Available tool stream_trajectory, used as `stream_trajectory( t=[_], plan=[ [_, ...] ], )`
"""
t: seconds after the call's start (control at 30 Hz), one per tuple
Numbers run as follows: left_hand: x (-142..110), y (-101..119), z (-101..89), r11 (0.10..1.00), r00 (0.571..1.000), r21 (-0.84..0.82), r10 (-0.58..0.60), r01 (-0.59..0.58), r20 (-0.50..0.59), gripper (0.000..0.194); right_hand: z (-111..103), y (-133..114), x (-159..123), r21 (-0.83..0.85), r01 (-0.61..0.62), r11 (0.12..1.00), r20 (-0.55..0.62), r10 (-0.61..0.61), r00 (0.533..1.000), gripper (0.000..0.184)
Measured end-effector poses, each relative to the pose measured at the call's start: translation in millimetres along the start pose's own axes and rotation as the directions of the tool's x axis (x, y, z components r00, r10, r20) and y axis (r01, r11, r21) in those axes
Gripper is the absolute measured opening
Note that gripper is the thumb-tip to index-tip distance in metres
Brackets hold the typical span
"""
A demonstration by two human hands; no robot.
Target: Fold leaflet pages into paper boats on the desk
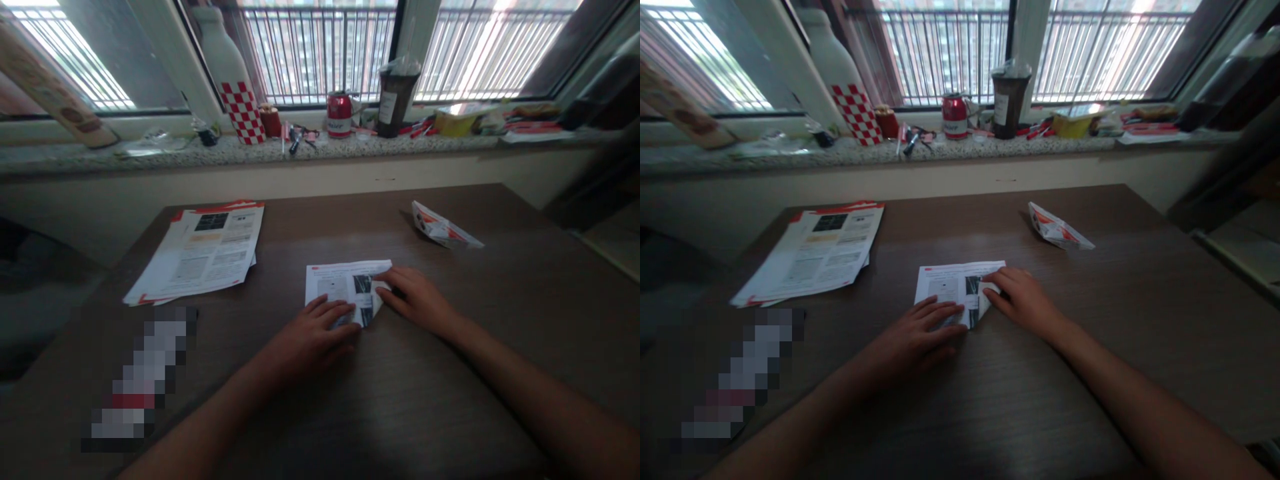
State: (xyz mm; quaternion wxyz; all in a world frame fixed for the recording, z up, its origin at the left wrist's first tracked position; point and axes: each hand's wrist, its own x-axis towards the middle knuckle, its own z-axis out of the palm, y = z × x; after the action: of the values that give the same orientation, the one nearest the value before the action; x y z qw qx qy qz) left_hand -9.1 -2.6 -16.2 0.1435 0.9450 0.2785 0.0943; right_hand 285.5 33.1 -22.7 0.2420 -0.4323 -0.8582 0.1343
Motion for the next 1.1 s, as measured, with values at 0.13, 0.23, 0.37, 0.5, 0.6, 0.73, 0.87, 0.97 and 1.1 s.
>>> stream_trajectory(
  t=[0.13, 0.23, 0.37, 0.5, 0.6, 0.73, 0.87, 0.97, 1.1],
  plan=[
    [0.1, 0.3, 0.6, 1.000, 1.000, 0.009, 0.000, 0.000, 0.008, 0.038, 6.4, -3.1, 5.9, -0.024, -0.015, 1.000, -0.049, 0.014, 0.999, 0.020],
    [0.6, 0.7, 1.7, 1.000, 1.000, 0.009, -0.005, 0.005, 0.008, 0.039, 8.5, -4.3, 10.3, -0.039, -0.008, 0.999, -0.044, 0.006, 0.999, 0.018],
    [0.8, 1.0, 2.9, 1.000, 1.000, 0.002, -0.001, 0.001, -0.004, 0.037, 11.8, -4.4, 17.8, -0.061, -0.002, 0.998, -0.007, 0.002, 1.000, 0.018],
    [0.9, 2.3, 1.9, 1.000, 1.000, -0.004, -0.008, 0.008, -0.010, 0.036, 17.2, -3.7, 24.5, -0.075, -0.016, 0.997, 0.019, 0.018, 1.000, 0.017],
    [1.1, 3.2, 1.0, 1.000, 1.000, -0.003, -0.017, 0.017, -0.007, 0.036, 21.4, -2.7, 26.8, -0.079, -0.036, 0.996, 0.011, 0.037, 0.999, 0.016],
    [2.0, 2.7, 2.3, 1.000, 1.000, 0.005, -0.005, 0.005, -0.001, 0.036, 26.2, -1.2, 27.3, -0.067, -0.047, 0.997, -0.004, 0.047, 0.999, 0.016],
    [3.4, 2.5, 5.1, 1.000, 1.000, 0.011, -0.014, 0.014, 0.002, 0.046, 29.3, -0.9, 27.7, -0.084, -0.065, 0.994, -0.014, 0.064, 0.998, 0.015],
    [3.8, 3.4, 5.9, 0.999, 1.000, 0.030, -0.025, 0.025, 0.011, 0.055, 29.5, -2.1, 28.5, -0.095, -0.069, 0.993, -0.011, 0.068, 0.998, 0.015],
    [3.2, 4.2, 5.6, 0.999, 1.000, 0.042, -0.022, 0.021, 0.019, 0.054, 27.6, -5.6, 30.3, -0.116, -0.085, 0.990, 0.001, 0.086, 0.996, 0.015]
  ],
)
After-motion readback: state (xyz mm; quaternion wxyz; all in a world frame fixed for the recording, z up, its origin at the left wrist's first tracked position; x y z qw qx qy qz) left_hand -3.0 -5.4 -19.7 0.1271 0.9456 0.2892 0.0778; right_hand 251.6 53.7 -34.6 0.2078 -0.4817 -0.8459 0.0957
